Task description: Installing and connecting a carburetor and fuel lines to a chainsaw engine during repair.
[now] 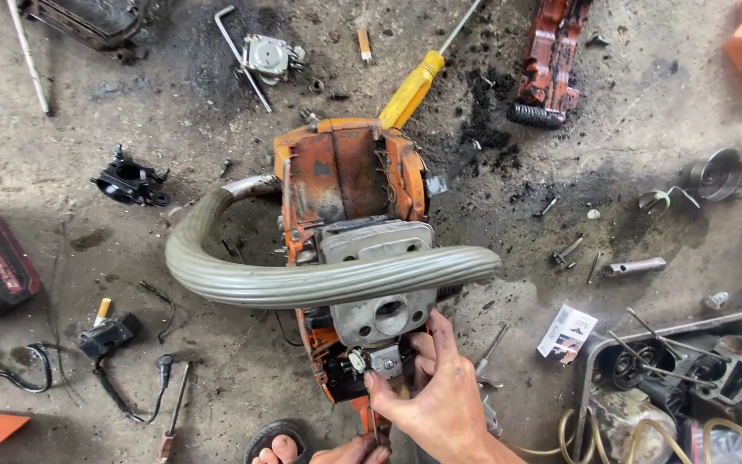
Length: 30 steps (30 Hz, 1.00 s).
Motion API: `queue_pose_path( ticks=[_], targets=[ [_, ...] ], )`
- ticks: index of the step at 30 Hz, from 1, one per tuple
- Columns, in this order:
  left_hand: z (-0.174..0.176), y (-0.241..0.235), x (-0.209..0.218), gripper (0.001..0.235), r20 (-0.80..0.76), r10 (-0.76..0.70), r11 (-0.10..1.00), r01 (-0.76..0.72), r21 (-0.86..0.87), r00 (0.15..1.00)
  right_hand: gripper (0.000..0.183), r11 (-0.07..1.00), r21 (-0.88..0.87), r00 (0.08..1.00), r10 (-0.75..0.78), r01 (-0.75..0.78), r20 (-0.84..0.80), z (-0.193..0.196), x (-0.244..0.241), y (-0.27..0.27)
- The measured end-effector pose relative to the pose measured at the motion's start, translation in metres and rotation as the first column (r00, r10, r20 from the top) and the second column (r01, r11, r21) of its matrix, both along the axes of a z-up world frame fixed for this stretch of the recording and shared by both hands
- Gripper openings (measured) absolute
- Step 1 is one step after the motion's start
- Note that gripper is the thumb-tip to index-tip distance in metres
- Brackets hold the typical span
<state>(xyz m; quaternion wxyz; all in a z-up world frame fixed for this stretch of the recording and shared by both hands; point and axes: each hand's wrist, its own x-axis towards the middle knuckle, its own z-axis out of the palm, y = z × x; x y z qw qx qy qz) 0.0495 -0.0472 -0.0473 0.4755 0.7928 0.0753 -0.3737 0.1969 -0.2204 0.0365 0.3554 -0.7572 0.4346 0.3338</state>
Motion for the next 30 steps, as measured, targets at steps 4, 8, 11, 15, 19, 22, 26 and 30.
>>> queue_pose_path(
  ticks=[4, 8, 11, 15, 19, 22, 26, 30],
  targets=[
    [0.023, 0.0, 0.026, 0.02, 0.086, -0.05, 0.999, 0.052, -0.014, 0.995, 0.102, 1.0, 0.005, 0.997, 0.023, -0.023, 0.077, -0.006, -0.009, -0.003],
    [0.041, -0.008, 0.034, 0.016, 0.206, 0.009, 1.0, -0.011, 0.008, 0.979, 0.092, 0.997, -0.019, 0.955, 0.083, -0.081, 0.284, -0.009, -0.014, -0.007],
    [0.046, -0.011, 0.035, 0.018, 0.172, -0.001, 1.0, 0.0, 0.006, 0.985, 0.097, 0.996, 0.007, 0.981, 0.086, -0.088, 0.171, -0.009, -0.015, -0.011],
    [0.046, -0.011, 0.032, 0.016, 0.225, -0.017, 1.0, 0.019, -0.009, 0.974, 0.086, 0.984, -0.009, 0.94, 0.171, -0.176, 0.296, -0.008, -0.018, -0.015],
    [0.059, -0.019, 0.043, 0.019, 0.243, -0.01, 1.0, 0.014, -0.015, 0.97, 0.068, 0.982, -0.018, 0.882, 0.178, -0.189, 0.437, -0.008, -0.02, -0.015],
    [0.053, -0.014, 0.036, 0.015, 0.226, -0.006, 1.0, 0.005, 0.005, 0.974, 0.067, 0.976, -0.037, 0.896, 0.211, -0.214, 0.391, -0.009, -0.019, -0.014],
    [0.053, -0.013, 0.039, 0.016, 0.246, -0.022, 0.998, 0.034, -0.045, 0.969, 0.067, 0.967, -0.091, 0.867, 0.254, -0.239, 0.428, -0.014, -0.022, -0.012],
    [0.049, -0.013, 0.034, 0.015, 0.125, 0.05, 0.994, -0.038, -0.101, 0.991, 0.073, 0.971, -0.075, 0.893, 0.24, -0.229, 0.381, -0.011, -0.021, -0.011]
  ],
)
